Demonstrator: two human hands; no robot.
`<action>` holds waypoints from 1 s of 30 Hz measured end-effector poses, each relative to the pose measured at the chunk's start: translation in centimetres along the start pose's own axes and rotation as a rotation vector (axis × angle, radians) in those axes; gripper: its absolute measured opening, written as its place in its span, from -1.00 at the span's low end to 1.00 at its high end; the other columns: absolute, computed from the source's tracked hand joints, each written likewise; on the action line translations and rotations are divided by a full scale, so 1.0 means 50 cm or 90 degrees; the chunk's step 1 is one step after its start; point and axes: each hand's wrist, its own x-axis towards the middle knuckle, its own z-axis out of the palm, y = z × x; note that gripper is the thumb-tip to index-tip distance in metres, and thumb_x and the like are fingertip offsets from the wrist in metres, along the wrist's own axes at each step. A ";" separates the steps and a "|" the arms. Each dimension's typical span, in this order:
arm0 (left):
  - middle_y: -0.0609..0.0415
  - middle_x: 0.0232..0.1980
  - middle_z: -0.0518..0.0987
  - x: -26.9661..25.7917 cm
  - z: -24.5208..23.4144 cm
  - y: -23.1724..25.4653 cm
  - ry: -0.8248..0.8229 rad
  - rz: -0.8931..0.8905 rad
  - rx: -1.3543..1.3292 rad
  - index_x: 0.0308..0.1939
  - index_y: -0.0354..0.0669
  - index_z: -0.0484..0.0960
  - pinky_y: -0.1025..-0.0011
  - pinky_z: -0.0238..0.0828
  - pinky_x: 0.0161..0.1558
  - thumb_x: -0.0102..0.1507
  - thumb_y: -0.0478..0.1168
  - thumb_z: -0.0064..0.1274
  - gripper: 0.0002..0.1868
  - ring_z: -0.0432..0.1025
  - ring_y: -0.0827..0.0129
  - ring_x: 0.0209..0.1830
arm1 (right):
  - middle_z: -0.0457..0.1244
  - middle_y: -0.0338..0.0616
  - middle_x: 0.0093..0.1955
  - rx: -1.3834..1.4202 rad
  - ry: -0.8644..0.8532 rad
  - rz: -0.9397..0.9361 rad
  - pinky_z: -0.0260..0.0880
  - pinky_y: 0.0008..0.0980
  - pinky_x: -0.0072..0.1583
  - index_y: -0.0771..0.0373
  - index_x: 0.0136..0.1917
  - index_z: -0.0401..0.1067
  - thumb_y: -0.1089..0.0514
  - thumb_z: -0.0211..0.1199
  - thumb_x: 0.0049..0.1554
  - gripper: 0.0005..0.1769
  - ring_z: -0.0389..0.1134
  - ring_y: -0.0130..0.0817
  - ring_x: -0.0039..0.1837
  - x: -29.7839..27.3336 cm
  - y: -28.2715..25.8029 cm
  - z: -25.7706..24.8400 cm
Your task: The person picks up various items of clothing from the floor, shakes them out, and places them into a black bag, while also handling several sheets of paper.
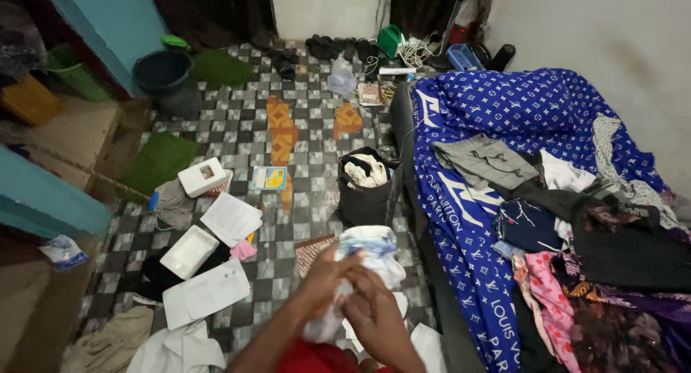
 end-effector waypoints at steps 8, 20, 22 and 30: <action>0.04 0.06 0.65 -0.036 -0.061 0.057 -0.281 0.089 -0.066 0.17 -0.36 0.56 0.38 0.47 0.13 0.37 -0.02 0.09 -0.53 0.52 0.44 0.02 | 0.31 0.00 0.26 0.127 0.184 0.211 0.42 -0.28 0.16 0.40 0.38 0.31 0.14 0.53 -0.11 -0.16 0.39 -0.23 0.19 0.007 -0.005 -0.112; -0.06 0.67 -0.06 0.027 -0.070 0.079 -0.177 0.293 0.418 0.58 -0.05 -0.07 0.26 -0.11 0.46 0.19 -0.14 0.26 0.01 -0.14 0.16 0.62 | 0.37 0.12 0.18 0.421 0.372 0.474 0.44 -0.32 0.10 0.26 0.50 0.17 0.18 0.25 0.12 -0.30 0.42 -0.24 0.11 0.075 -0.008 -0.103; -0.02 0.64 0.08 0.039 -0.094 0.082 -0.194 0.247 0.446 0.59 0.10 0.12 0.28 -0.03 0.47 0.19 -0.15 0.19 -0.08 -0.03 0.20 0.63 | 0.34 0.15 0.21 0.458 0.397 0.461 0.45 -0.31 0.10 0.22 0.51 0.14 0.22 0.22 0.12 -0.29 0.42 -0.24 0.11 0.087 0.000 -0.105; -0.20 0.57 0.06 0.121 -0.205 0.124 -0.241 0.184 0.799 0.38 0.11 0.60 0.22 0.16 0.43 0.06 -0.03 0.58 -0.18 0.04 0.04 0.52 | 0.30 0.02 0.30 0.341 0.430 0.518 0.37 -0.33 0.26 0.35 0.44 0.23 0.38 0.30 0.07 -0.32 0.36 -0.26 0.26 0.154 0.070 -0.018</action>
